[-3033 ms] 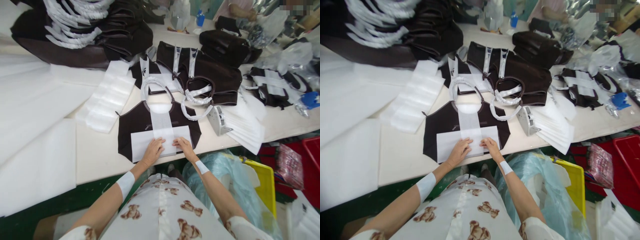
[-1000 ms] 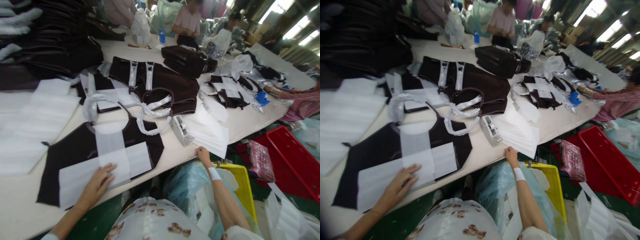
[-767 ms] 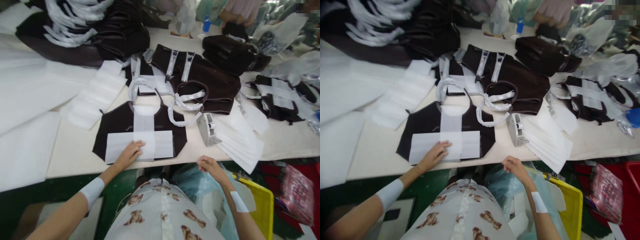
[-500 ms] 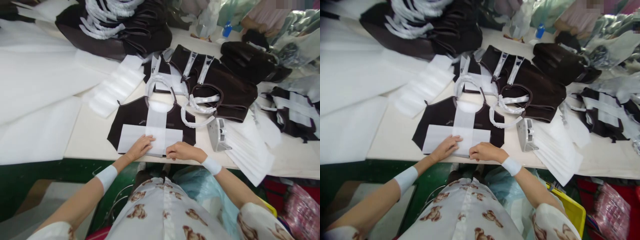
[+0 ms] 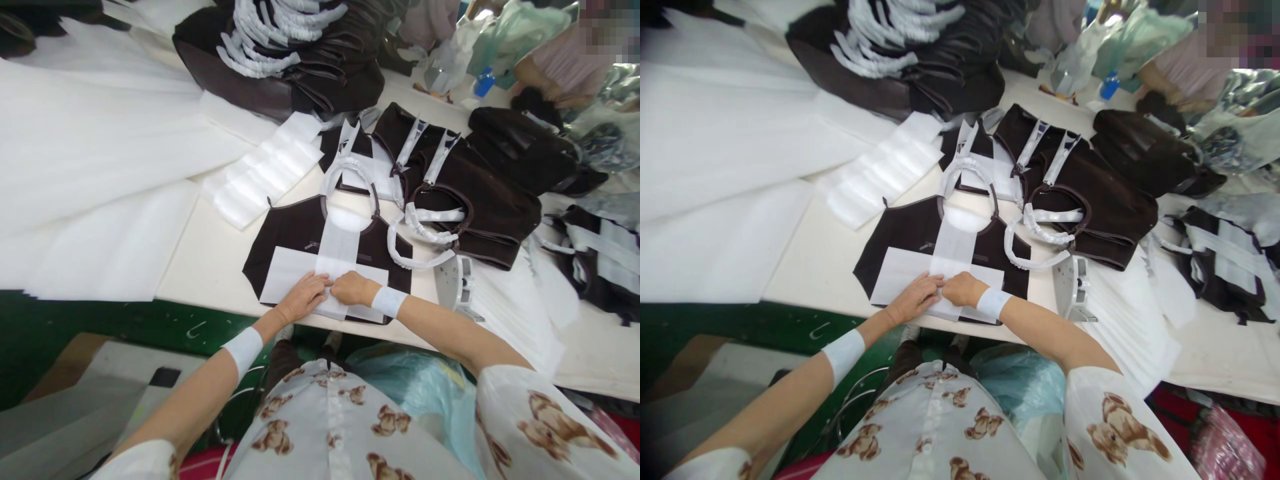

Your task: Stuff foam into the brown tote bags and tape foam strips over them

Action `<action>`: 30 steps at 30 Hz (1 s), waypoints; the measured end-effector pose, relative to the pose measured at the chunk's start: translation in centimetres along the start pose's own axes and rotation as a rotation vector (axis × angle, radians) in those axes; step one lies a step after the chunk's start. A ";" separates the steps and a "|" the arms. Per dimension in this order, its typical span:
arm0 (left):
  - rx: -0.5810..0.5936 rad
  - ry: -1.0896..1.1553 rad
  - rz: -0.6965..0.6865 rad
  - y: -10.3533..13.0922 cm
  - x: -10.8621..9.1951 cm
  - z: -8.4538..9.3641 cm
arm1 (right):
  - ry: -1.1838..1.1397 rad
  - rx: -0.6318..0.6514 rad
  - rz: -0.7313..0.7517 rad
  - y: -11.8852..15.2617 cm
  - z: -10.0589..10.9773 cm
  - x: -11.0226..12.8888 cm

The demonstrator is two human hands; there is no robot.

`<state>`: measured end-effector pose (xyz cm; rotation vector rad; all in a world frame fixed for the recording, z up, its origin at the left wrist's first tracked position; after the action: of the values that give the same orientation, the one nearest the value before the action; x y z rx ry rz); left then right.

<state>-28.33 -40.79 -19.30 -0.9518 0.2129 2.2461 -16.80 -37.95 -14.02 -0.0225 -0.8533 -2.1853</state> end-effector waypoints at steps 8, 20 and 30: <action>0.017 -0.036 -0.010 -0.1 0.2 -0.1 | -0.091 -0.367 -0.411 3.7 3.7 -7.5; 0.038 -0.084 -0.045 -0.2 0.4 0.0 | -0.113 -0.633 -0.169 4.6 -9.5 4.6; 0.226 -0.053 -0.172 -0.4 0.7 4.2 | -0.155 -0.615 -0.153 4.8 -9.4 3.9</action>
<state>-30.83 -38.48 -16.66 -0.7605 0.3404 2.0373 -13.97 -48.24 -17.45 -0.4457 -0.2378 -2.5365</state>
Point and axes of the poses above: each hand's wrist, its own y-axis away from the middle knuckle, its own z-axis out of the back of the hand, x = y × z, the point moved 5 cm from there along -y, towards the middle knuckle, and after that the axes turned 5 degrees about -y, right-handed, at the moved point
